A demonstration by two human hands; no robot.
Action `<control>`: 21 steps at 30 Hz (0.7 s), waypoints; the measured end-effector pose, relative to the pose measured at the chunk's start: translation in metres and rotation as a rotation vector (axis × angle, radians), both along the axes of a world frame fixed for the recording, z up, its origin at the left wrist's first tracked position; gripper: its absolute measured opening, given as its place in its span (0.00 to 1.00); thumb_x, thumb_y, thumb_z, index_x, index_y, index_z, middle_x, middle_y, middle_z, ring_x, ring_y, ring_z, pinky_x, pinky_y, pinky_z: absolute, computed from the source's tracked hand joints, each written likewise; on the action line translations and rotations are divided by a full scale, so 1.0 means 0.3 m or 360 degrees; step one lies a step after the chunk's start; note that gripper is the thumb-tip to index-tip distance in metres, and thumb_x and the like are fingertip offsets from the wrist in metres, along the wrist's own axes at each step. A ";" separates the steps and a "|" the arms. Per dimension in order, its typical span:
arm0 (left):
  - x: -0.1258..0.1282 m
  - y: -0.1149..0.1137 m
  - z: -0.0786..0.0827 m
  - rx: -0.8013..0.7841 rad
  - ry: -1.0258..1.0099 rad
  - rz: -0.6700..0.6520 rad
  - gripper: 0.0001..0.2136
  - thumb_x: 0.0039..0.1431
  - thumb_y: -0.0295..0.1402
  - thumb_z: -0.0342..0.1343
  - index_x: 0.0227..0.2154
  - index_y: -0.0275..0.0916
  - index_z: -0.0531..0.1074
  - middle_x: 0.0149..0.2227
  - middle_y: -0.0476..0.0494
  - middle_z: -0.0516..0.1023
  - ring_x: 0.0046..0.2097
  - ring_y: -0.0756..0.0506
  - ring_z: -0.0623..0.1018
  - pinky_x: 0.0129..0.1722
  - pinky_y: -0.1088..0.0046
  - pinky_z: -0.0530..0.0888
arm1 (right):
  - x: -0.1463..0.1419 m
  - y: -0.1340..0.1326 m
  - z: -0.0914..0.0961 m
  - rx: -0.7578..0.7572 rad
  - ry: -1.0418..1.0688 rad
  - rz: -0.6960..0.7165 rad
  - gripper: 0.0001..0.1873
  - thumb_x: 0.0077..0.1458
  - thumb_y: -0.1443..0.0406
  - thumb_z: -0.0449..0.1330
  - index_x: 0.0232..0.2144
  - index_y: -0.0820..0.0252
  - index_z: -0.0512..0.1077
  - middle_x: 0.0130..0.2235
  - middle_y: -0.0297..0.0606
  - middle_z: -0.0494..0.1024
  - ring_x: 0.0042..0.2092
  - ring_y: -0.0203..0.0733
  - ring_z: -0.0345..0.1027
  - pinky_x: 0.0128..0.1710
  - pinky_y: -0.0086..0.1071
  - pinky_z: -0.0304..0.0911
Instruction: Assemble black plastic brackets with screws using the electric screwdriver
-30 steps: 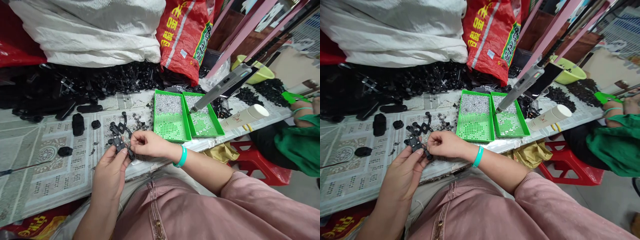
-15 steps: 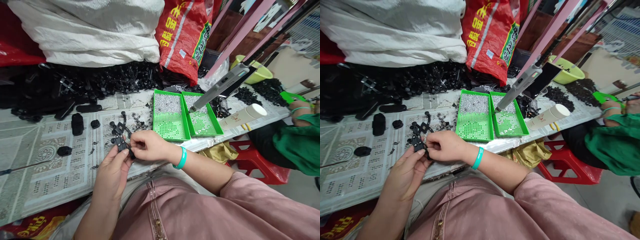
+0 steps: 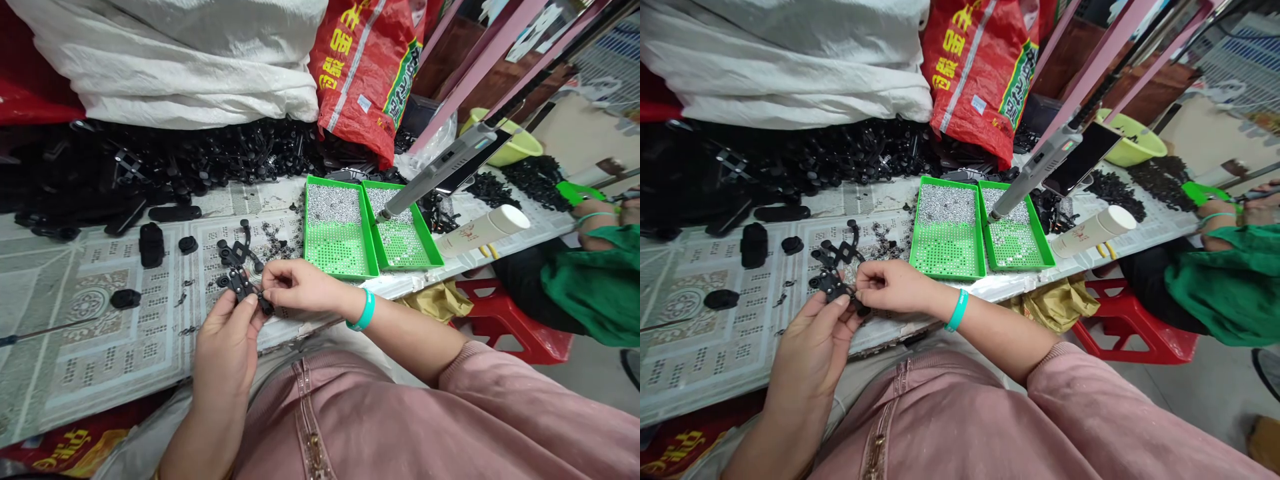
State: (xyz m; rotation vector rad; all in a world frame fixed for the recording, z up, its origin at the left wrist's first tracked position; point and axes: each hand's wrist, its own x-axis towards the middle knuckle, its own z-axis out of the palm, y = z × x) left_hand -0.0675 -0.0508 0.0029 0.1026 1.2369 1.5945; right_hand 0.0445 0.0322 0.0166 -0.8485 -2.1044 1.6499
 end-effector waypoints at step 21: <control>-0.011 -0.007 -0.006 0.0060 0.0012 -0.0104 0.14 0.40 0.26 0.67 0.34 0.40 0.78 0.36 0.47 0.79 0.40 0.49 0.76 0.37 0.78 0.74 | -0.002 0.020 0.031 0.0650 -0.0088 0.0098 0.04 0.45 0.71 0.54 0.22 0.61 0.61 0.22 0.28 0.62 0.26 0.30 0.54 0.27 0.25 0.49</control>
